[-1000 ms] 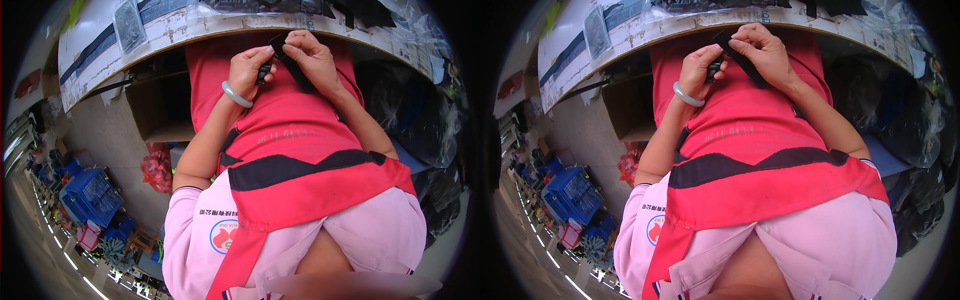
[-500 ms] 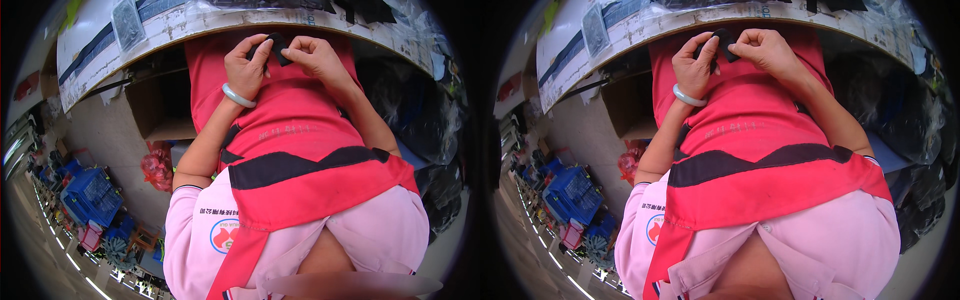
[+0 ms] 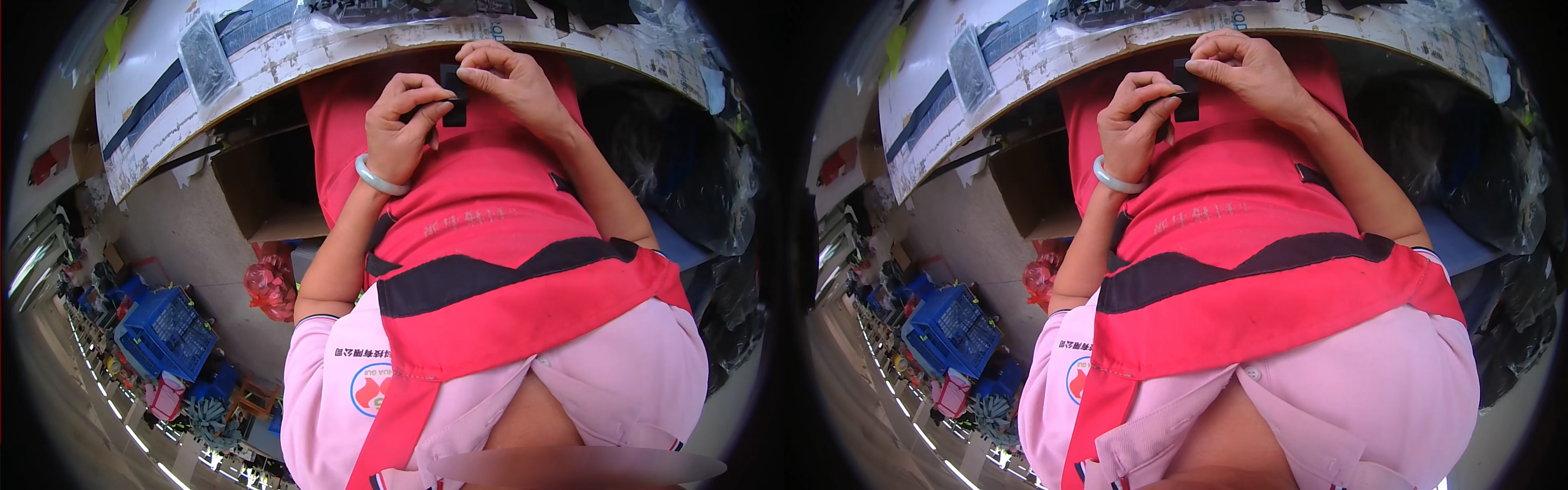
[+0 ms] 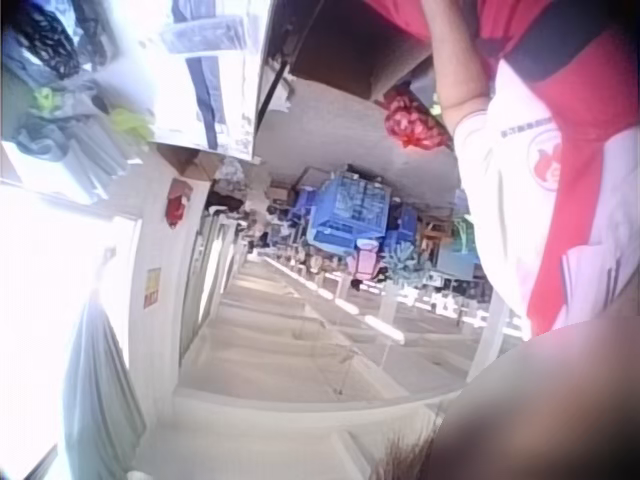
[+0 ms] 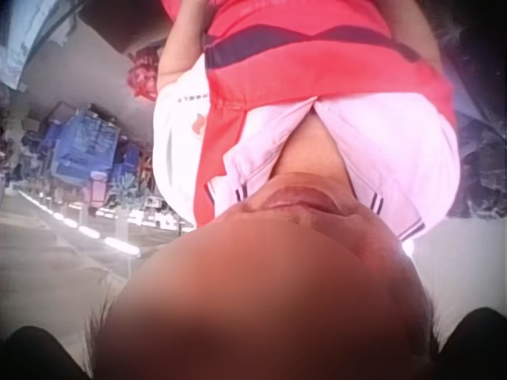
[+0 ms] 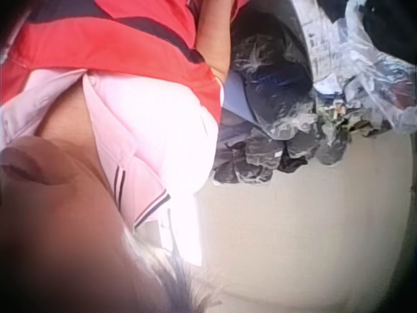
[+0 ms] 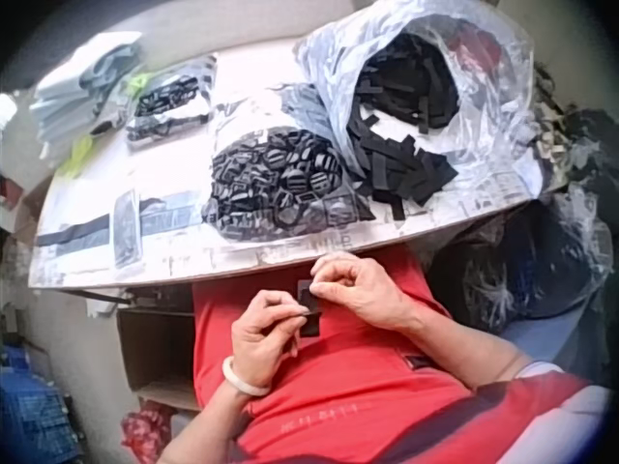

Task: The person is manually threading and assembling plastic buckles onto nylon straps.

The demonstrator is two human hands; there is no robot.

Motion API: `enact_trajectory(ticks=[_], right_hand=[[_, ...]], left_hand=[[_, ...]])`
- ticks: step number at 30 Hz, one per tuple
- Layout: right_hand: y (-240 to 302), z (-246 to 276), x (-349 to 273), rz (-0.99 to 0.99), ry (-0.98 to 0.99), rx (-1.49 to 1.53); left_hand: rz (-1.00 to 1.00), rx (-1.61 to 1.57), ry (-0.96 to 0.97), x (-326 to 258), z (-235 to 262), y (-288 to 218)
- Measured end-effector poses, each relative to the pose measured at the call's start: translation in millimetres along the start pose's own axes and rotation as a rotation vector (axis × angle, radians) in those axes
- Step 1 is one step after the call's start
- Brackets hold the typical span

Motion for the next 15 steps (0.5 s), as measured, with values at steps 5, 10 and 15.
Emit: enact_trajectory(ticks=[5, 10, 15], right_hand=[[-0.1, 1.1, -1.3, -0.044, -0.016, 0.110], [-6.2, -2.6, -3.8, -0.097, -0.027, 0.147], [0.7, -3.8, -2.1, 0.021, -0.096, 0.119]], left_hand=[[-0.042, 0.043, 0.038, -2.7, -3.4, -6.7], [-0.049, 0.086, 0.046, -5.4, -2.1, -4.5], [0.004, 0.086, 0.025, -11.9, -0.7, -4.1]])
Point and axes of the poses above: each hand's wrist, its own x-axis towards the middle knuckle, its own z-axis out of the back of the hand, y = z × x, the point moved 7 cm from there along x, towards the middle knuckle, and after that the axes turned 3 degrees about x, right-handed, at the moved point
